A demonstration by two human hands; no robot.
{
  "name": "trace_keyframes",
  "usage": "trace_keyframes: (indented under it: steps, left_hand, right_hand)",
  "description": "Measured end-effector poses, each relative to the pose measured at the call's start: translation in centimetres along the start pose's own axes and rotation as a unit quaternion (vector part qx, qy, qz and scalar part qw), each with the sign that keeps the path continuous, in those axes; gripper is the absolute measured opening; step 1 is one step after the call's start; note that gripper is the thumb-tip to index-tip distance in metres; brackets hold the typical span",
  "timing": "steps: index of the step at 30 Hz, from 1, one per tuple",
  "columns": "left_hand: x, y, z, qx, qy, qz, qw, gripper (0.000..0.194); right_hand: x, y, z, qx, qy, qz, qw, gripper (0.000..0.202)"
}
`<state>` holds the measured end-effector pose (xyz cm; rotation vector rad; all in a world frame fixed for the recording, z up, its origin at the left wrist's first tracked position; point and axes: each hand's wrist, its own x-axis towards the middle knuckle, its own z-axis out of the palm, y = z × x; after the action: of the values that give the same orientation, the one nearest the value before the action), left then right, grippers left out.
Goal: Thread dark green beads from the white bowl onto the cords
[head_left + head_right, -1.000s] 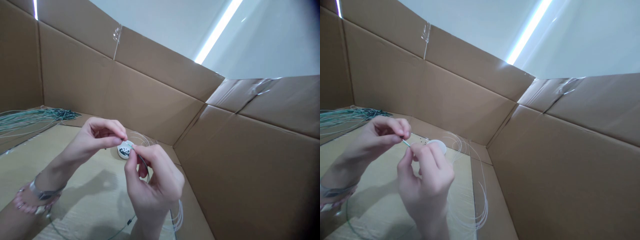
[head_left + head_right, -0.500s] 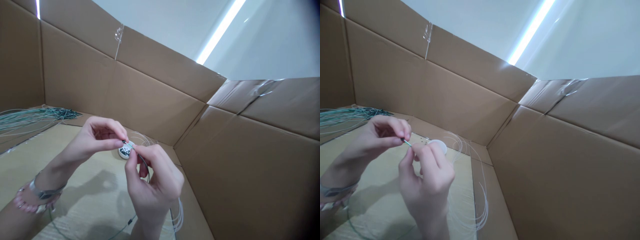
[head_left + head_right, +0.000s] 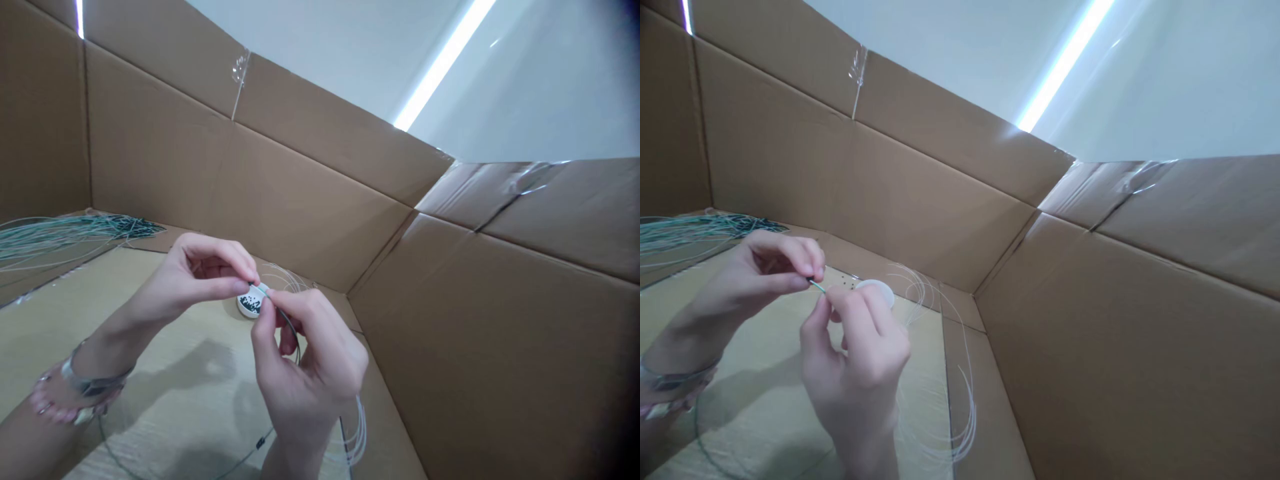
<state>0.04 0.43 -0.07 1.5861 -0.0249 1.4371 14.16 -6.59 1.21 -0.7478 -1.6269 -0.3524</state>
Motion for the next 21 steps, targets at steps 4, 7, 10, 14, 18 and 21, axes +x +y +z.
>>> trace_keyframes:
  steps: [4, 7, 10, 14, 18, 21]
  left_hand:
    - [-0.11, 0.05, -0.07, 0.030, -0.004, 0.011, 0.999, 0.024]
    - [-0.21, 0.17, -0.04, 0.056, -0.005, 0.018, 0.998, 0.027]
    - [-0.21, 0.21, 0.03, 0.066, -0.006, 0.027, 0.997, 0.029]
    - [-0.15, 0.19, 0.09, 0.068, 0.001, 0.030, 0.997, 0.030]
    - [-0.24, 0.24, 0.07, 0.070, 0.002, 0.032, 0.997, 0.029]
    - [-0.30, 0.30, 0.14, 0.073, 0.008, 0.038, 0.997, 0.028]
  right_hand:
    - [0.17, -0.01, 0.01, -0.002, 0.011, -0.006, 1.000, 0.014]
    - [0.19, 0.01, 0.00, -0.009, 0.013, -0.002, 1.000, 0.014]
    - [0.19, 0.07, 0.02, -0.010, 0.019, -0.002, 1.000, 0.014]
    - [0.18, 0.08, 0.10, -0.011, 0.020, -0.001, 1.000, 0.015]
    - [0.06, 0.02, 0.15, -0.004, 0.022, -0.001, 1.000, 0.014]
    - [-0.08, 0.05, 0.14, -0.001, 0.018, -0.009, 1.000, 0.013]
